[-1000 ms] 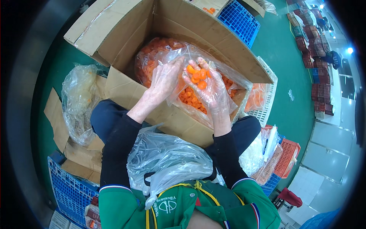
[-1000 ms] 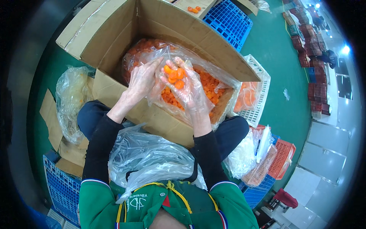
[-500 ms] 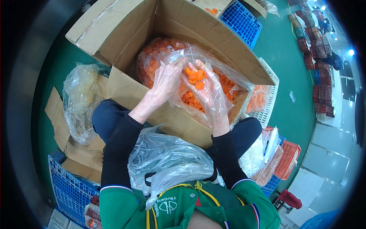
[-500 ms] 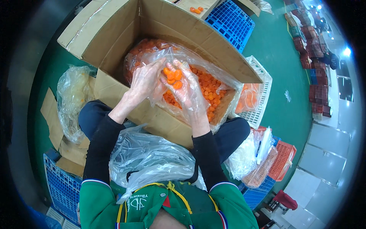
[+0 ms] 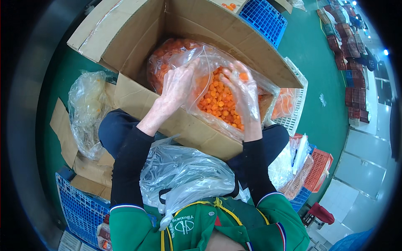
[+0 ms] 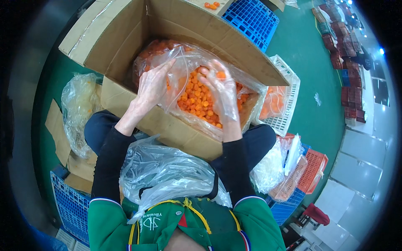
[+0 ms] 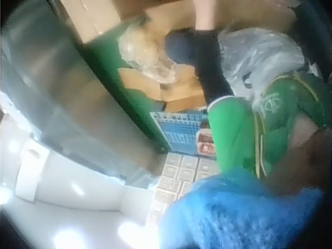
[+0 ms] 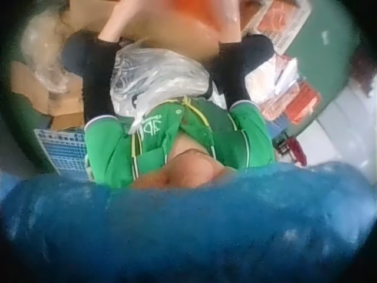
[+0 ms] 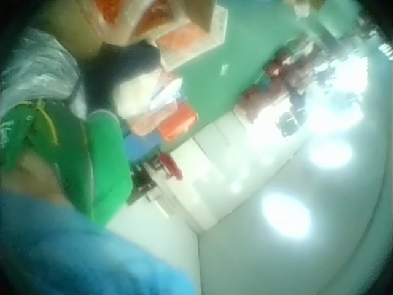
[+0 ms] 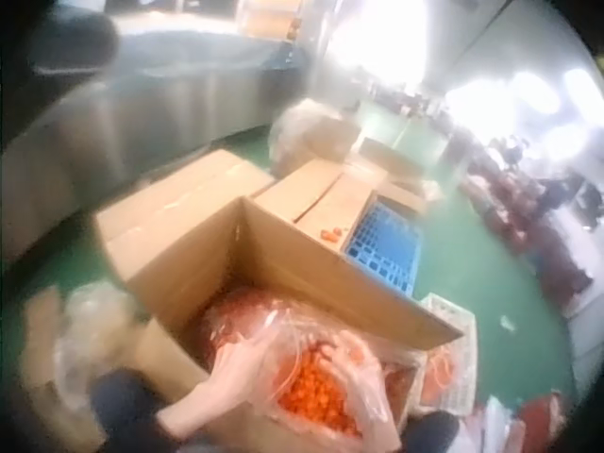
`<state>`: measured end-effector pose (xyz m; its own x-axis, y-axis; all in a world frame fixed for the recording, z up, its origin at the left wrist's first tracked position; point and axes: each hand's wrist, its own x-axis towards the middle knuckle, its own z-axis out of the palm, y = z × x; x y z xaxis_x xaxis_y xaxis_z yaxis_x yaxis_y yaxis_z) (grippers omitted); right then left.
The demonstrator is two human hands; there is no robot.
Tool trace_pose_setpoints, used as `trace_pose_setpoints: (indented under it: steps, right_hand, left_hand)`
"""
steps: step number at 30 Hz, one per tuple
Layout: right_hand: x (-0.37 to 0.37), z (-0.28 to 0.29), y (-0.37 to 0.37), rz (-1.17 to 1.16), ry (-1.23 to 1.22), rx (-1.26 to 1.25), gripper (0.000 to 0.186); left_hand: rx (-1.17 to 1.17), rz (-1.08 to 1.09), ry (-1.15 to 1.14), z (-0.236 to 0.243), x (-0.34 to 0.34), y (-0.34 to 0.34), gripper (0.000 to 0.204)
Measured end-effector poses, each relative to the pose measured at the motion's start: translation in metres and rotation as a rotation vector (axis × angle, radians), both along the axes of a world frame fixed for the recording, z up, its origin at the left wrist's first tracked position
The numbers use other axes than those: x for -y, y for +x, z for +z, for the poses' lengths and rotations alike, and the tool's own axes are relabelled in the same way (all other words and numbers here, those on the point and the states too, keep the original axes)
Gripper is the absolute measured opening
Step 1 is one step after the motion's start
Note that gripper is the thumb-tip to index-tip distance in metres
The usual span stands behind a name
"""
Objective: The person scoops small orange vegetables from a large cardboard box and places them into a clear plastic bag. The person continues to fill the bag with the vegetables using both hands.
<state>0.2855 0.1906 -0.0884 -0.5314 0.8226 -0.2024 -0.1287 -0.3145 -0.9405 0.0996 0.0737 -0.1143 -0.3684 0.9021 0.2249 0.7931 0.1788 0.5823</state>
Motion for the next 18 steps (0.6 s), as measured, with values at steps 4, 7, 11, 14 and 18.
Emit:
trace_pose_setpoints:
  steps: [4, 7, 11, 14, 18]
  right_hand:
    - [-0.024, -0.040, 0.047, 0.036, -0.049, 0.171, 0.052]
    - [-0.025, -0.080, 0.059, 0.277, -0.051, 0.557, 0.044]
    - [0.005, -0.088, 0.040, 0.774, 0.426, 1.113, 0.039]
    - [0.028, -0.121, 0.044, 0.753, 0.848, 1.104, 0.037]
    - [0.015, -0.191, 0.068, 0.669, 0.642, 0.878, 0.031]
  left_hand:
    - [-0.001, 0.009, -0.036, 0.004, -0.001, 0.002, 0.061]
    - [-0.007, -0.002, -0.050, 0.005, -0.004, 0.003, 0.061]
    - [-0.013, 0.008, -0.084, 0.003, -0.001, -0.001, 0.062]
    - [-0.036, -0.006, -0.015, -0.001, -0.003, 0.000, 0.062]
    - [-0.017, -0.021, -0.073, 0.002, -0.008, 0.003, 0.064]
